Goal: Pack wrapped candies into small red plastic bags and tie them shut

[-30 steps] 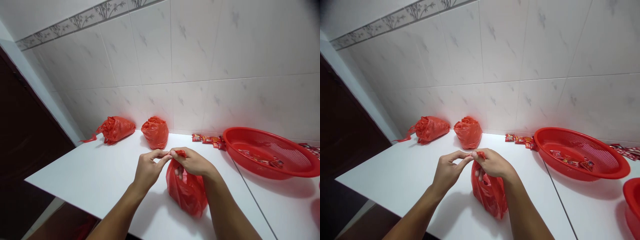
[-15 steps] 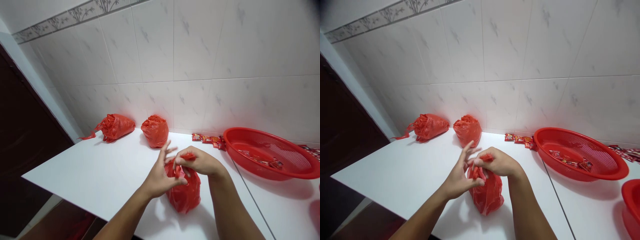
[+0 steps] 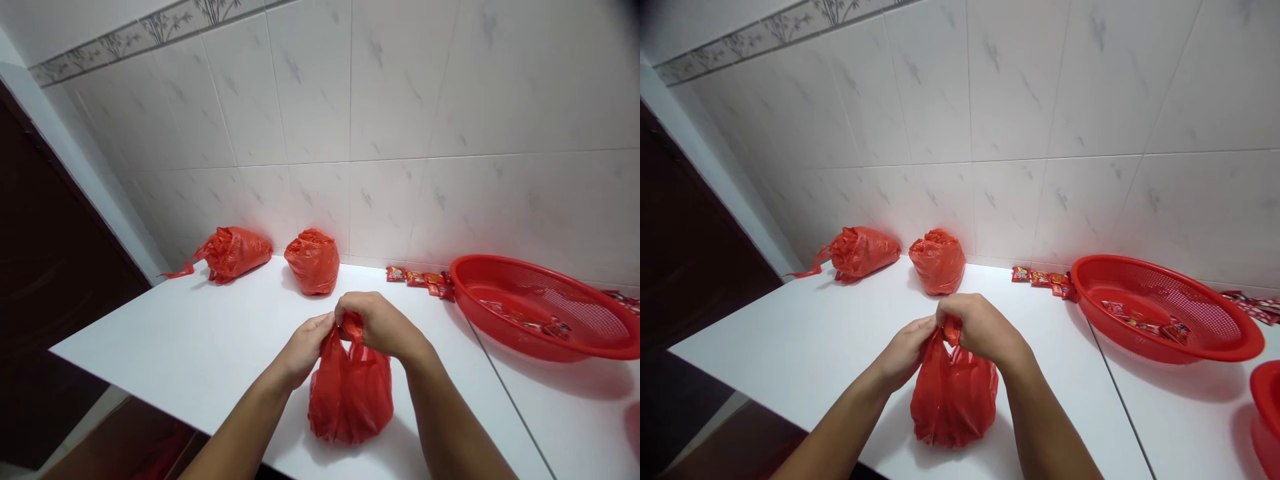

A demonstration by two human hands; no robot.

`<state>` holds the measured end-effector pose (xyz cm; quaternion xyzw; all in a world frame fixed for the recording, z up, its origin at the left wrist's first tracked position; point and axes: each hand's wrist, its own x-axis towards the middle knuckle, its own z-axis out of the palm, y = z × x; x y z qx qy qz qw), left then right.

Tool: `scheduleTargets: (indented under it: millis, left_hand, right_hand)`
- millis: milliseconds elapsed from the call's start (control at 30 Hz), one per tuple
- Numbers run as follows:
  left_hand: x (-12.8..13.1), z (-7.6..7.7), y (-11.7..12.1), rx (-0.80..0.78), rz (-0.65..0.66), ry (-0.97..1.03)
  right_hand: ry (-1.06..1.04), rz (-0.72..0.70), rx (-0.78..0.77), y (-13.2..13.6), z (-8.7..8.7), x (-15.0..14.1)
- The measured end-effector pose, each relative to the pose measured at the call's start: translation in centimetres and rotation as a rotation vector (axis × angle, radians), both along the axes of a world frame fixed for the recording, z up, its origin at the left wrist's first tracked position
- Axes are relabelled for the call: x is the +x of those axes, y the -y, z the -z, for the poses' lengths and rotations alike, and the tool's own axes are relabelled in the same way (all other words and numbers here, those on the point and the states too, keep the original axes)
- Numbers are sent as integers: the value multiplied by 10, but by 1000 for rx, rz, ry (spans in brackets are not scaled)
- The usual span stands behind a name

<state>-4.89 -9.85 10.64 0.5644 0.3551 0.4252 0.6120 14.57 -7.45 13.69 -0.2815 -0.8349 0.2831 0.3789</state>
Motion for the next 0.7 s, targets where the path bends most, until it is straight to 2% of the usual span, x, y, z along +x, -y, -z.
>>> scheduleTargets:
  millis: [100,200,267,333,433,533,600,700]
  left_hand:
    - [-4,-4,-1,134,-34,-148]
    - [-14,-4,0,364,-218,-369]
    - [-25,2,1,499,-343,-535]
    - [-41,13,2,568,-422,-658]
    - [-69,34,4,553,-488,-811]
    - [-94,54,8,471,-535,-941]
    - [-103,61,11,405,-554,-966]
    - [-104,61,14,308,-617,-897]
  right_hand:
    - [-30,-12,-21,0,2,-2]
    - [-7,40,-47,-4,4,1]
    - [98,135,-63,-7,6,7]
    - [231,236,-100,-10,6,17]
    - [385,288,-270,-14,7,38]
    - [476,300,-473,-18,8,54]
    - [511,317,-526,-19,7,58]
    - [522,330,-491,-14,2,54]
